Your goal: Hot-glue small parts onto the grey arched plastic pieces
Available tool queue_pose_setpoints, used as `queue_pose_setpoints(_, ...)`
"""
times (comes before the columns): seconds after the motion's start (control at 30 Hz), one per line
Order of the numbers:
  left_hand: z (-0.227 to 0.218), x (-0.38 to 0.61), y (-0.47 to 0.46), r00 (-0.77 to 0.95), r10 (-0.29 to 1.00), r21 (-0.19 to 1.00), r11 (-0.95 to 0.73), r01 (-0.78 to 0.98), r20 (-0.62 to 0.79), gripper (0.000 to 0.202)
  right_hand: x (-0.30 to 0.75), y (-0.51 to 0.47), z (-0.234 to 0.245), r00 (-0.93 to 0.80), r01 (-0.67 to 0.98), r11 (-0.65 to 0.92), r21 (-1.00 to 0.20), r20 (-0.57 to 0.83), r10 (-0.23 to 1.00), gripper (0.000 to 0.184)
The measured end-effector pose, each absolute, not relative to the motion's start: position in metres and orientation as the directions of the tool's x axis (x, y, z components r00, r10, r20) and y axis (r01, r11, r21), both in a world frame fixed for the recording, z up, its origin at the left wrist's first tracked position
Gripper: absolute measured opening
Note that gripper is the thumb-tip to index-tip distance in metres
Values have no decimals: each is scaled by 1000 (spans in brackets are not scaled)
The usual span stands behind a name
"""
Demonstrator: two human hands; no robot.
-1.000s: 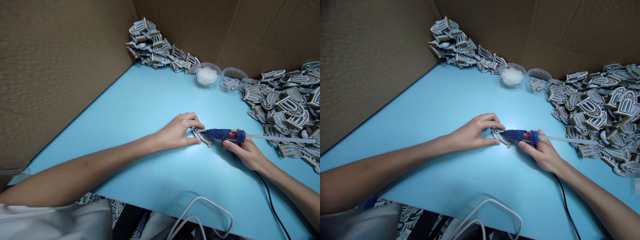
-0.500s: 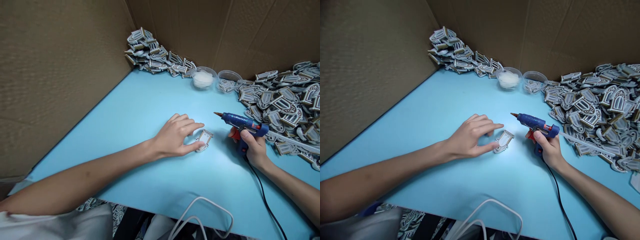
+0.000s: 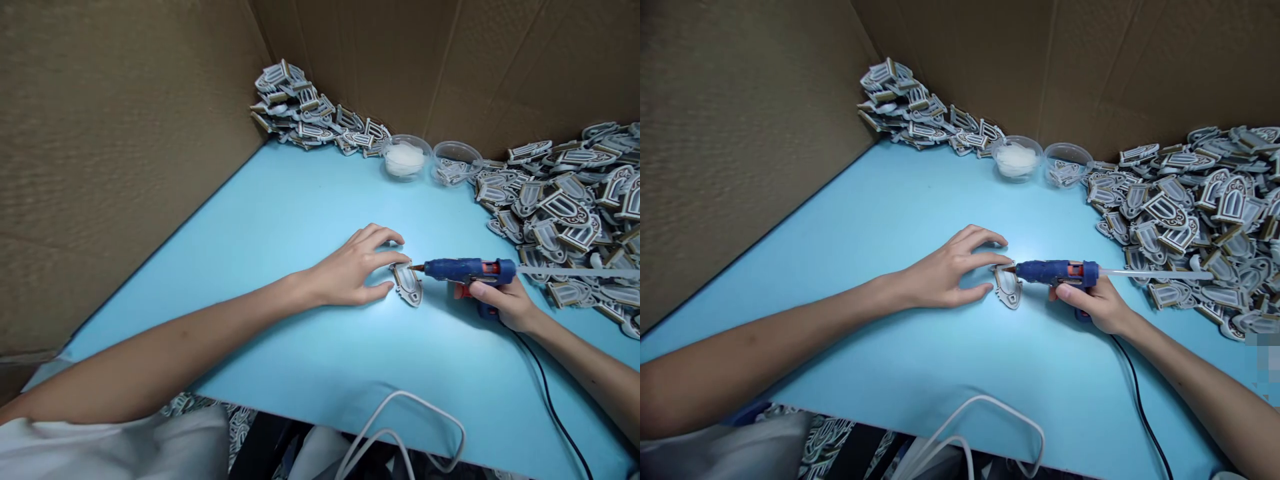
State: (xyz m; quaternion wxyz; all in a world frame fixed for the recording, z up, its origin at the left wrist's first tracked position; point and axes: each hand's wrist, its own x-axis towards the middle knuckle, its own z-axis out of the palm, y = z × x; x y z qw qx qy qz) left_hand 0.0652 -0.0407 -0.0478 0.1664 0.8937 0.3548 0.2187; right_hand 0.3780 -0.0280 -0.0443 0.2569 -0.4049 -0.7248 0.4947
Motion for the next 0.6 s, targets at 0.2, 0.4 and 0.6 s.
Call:
queue_pose_setpoints(0.2,-51,66,-39,592,743,499,-659,563,312,28,373,-31,-41,-538,471,247,-847,-54,841,51)
queue_pose_setpoints(0.4,-52,65,-40,642,731,450,-666,596,232,37,367,-32,-37,-599,490,359,-794,-7,801,50)
queue_pose_setpoints(0.6,-53,65,-39,634,738,471,-655,591,231,36,364,-30,-38,-617,506,362,-783,-35,786,48)
